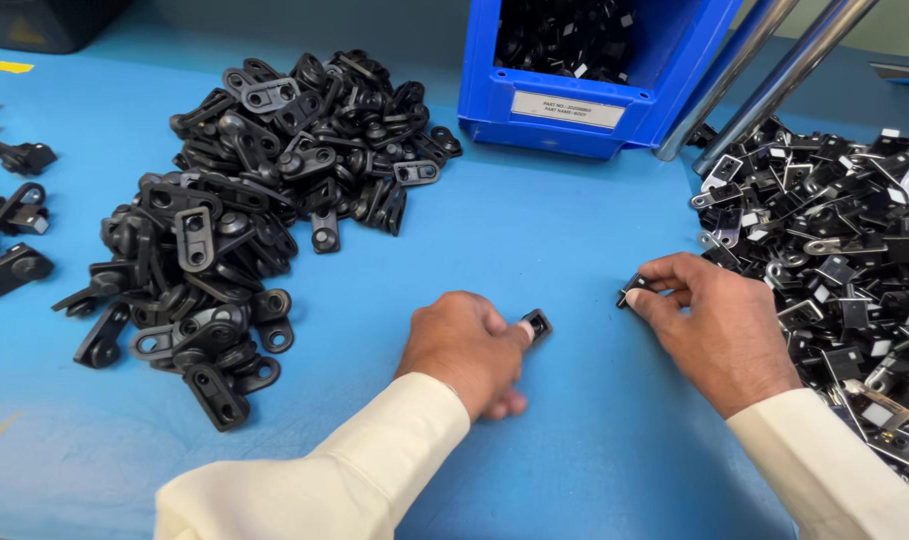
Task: The person repeatedly picks a black plastic bracket and a metal clip from separate piles on a blue workbench, aligns the clip into the bracket, and presses them together to form an assembled unit. The person handles the items one at a time and places the finished assemblies back on the table.
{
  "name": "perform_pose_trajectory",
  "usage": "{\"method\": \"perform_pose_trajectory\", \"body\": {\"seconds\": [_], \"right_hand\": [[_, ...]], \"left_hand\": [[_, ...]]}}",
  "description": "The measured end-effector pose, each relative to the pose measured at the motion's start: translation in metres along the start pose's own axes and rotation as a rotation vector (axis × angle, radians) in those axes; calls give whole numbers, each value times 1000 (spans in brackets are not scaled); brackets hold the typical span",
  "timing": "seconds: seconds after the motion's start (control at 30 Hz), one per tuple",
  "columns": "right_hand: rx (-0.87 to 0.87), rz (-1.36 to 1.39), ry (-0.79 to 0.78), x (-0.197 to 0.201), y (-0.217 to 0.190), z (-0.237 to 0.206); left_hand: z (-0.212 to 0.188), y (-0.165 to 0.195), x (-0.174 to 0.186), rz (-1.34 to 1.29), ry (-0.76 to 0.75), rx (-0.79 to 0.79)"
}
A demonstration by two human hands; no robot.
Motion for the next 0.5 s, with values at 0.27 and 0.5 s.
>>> {"method": "perform_pose_trajectory", "body": {"seconds": [0.27, 0.5], "right_hand": [[-3, 90, 45, -2, -3, -15], [-136, 338, -43, -6, -12, -37]], "left_hand": [[-26, 23, 14, 637, 107, -231], [-10, 30, 6, 668, 27, -393]]}}
Point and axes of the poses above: each hand's wrist, its own z-axis towards the middle knuckle, its own x-axis out of the back of the hand, y = z × x, the point moved 2 cm from there along z, towards the middle knuckle, and after that the axes turned 13 degrees about -z, right-handed, at the moved point
